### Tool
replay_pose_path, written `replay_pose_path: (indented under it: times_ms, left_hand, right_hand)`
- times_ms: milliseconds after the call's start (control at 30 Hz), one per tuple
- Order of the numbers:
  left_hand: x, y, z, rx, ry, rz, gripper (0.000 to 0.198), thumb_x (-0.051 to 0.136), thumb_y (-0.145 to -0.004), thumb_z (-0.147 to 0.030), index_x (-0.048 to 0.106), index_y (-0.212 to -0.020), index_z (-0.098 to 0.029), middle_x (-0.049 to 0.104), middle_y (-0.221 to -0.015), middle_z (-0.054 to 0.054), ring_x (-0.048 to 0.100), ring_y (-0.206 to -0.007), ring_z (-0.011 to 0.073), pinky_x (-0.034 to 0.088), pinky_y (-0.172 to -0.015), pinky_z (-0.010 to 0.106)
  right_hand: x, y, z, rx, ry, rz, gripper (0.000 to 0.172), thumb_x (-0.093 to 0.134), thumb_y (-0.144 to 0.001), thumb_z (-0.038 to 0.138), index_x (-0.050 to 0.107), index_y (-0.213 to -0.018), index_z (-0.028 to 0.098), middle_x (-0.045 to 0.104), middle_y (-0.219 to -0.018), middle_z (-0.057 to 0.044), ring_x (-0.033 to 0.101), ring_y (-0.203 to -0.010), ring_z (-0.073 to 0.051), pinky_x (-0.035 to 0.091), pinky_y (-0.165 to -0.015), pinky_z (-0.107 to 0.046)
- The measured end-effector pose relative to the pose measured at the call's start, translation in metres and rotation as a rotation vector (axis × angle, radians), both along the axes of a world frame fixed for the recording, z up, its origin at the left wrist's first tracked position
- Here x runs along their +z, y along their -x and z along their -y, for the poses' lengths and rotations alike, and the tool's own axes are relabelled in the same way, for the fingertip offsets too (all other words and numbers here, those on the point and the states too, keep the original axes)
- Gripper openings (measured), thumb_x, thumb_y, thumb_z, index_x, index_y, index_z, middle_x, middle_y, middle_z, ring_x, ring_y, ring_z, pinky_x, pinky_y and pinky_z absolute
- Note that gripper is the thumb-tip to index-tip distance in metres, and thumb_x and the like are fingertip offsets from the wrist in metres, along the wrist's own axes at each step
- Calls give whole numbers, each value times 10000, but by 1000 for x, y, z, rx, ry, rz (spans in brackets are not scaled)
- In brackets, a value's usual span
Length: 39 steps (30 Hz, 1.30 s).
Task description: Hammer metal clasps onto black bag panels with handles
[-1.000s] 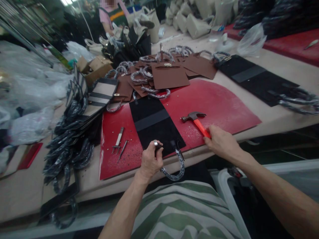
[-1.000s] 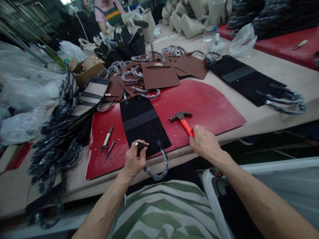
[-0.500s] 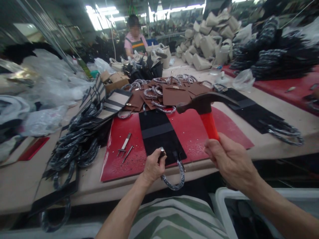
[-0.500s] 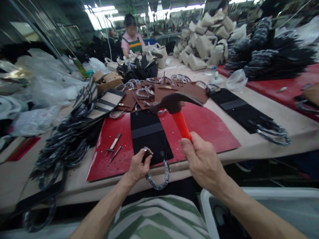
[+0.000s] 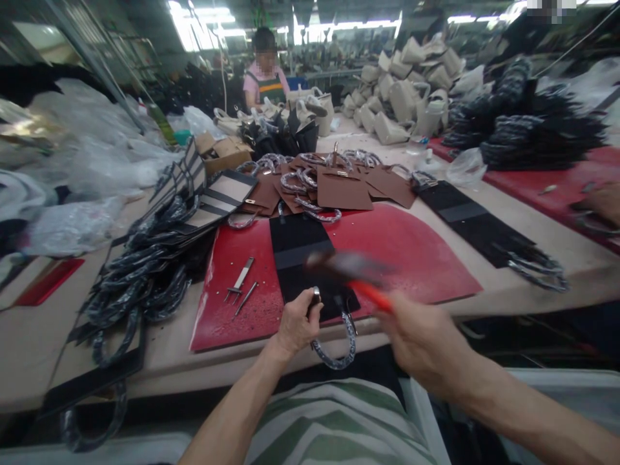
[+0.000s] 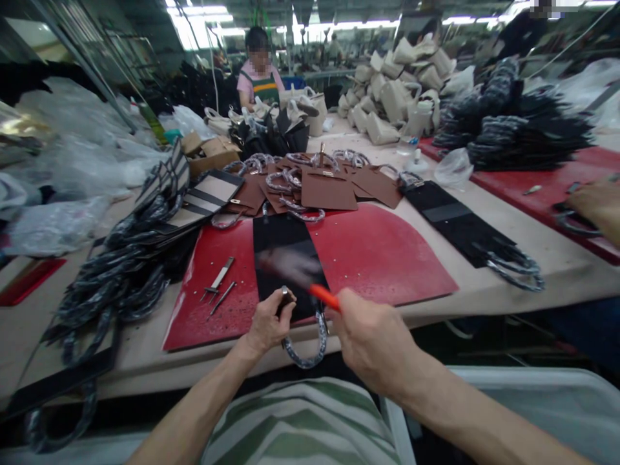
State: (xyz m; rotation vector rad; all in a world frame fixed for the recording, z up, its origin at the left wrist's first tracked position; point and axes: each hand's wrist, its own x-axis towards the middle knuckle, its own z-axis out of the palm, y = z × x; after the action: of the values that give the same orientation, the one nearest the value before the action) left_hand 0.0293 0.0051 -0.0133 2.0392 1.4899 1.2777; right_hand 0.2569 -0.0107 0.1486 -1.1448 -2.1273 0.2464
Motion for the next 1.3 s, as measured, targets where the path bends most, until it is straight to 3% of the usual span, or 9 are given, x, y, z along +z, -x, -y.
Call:
replay_pose_path:
  times_ms: [133,300,467,600,733,867,1067,1200,1300]
  left_hand:
    - [-3,0,-1,-5,-34,0,129,514,-889,-148,575,-991,-198,685,-858,50,685,-782,187,549,-724,275]
    - [-4,0,-1,-12,-48,7,157,528,-885,-140,573,-1025,-196,688,-894,50,690,-827,180,552,-766,268]
    - [-7,1,0,-3,-36,-4,135,537,-885,-146,587,-998,-200,686,-862,43,682,-765,172,538,-698,251]
    - [-6,2,0,-29,-6,19,139,536,-893,-149,586,-1015,-195,672,-876,39,669,-785,165,545,-738,260]
    - [4,4,0,-67,31,41,199,558,-918,-185,595,-1113,-197,685,-987,52,675,-904,174,550,-834,286]
    - [8,7,1,-71,27,10,117,604,-923,-210,641,-1033,-200,708,-960,41,689,-896,168,558,-819,272]
    - [-5,7,4,-42,-224,-38,121,595,-930,-177,659,-1031,-167,750,-955,70,730,-887,180,600,-813,282]
    - [-3,9,4,90,-89,31,109,604,-931,-193,679,-1006,-170,765,-925,56,743,-853,185,616,-785,284]
    - [1,12,5,46,-72,46,123,622,-917,-178,682,-1024,-171,771,-945,61,748,-872,185,620,-805,283]
  right_hand:
    - [-17,-3,-5,38,149,358,274,360,-1012,318,451,-772,222,515,-539,9,430,-421,-144,183,-480,-292]
    - [-2,2,-3,-84,113,284,276,266,-1036,336,418,-829,233,550,-610,-10,464,-460,-152,266,-514,-289]
    - [-16,0,-5,25,323,610,192,382,-994,253,488,-843,203,605,-647,-39,525,-516,-176,177,-529,-307]
    - [-35,5,-29,-68,483,425,257,364,-1014,289,510,-825,195,605,-682,-30,526,-580,-157,245,-553,-279]
    - [-77,18,-59,-185,571,273,247,485,-953,356,541,-779,190,623,-704,-34,556,-641,-156,289,-578,-263]
    - [-111,26,-76,-276,634,289,257,592,-856,437,590,-805,185,640,-707,-50,586,-671,-191,284,-574,-276]
    - [-115,28,-78,-332,689,255,271,608,-803,467,600,-790,196,644,-686,-46,599,-668,-204,288,-575,-288]
    - [-117,28,-78,-354,690,277,276,607,-788,478,595,-791,202,654,-697,-48,606,-675,-210,281,-571,-295]
    - [-119,29,-79,-358,698,297,268,599,-786,470,592,-802,203,657,-702,-48,612,-677,-215,284,-574,-298]
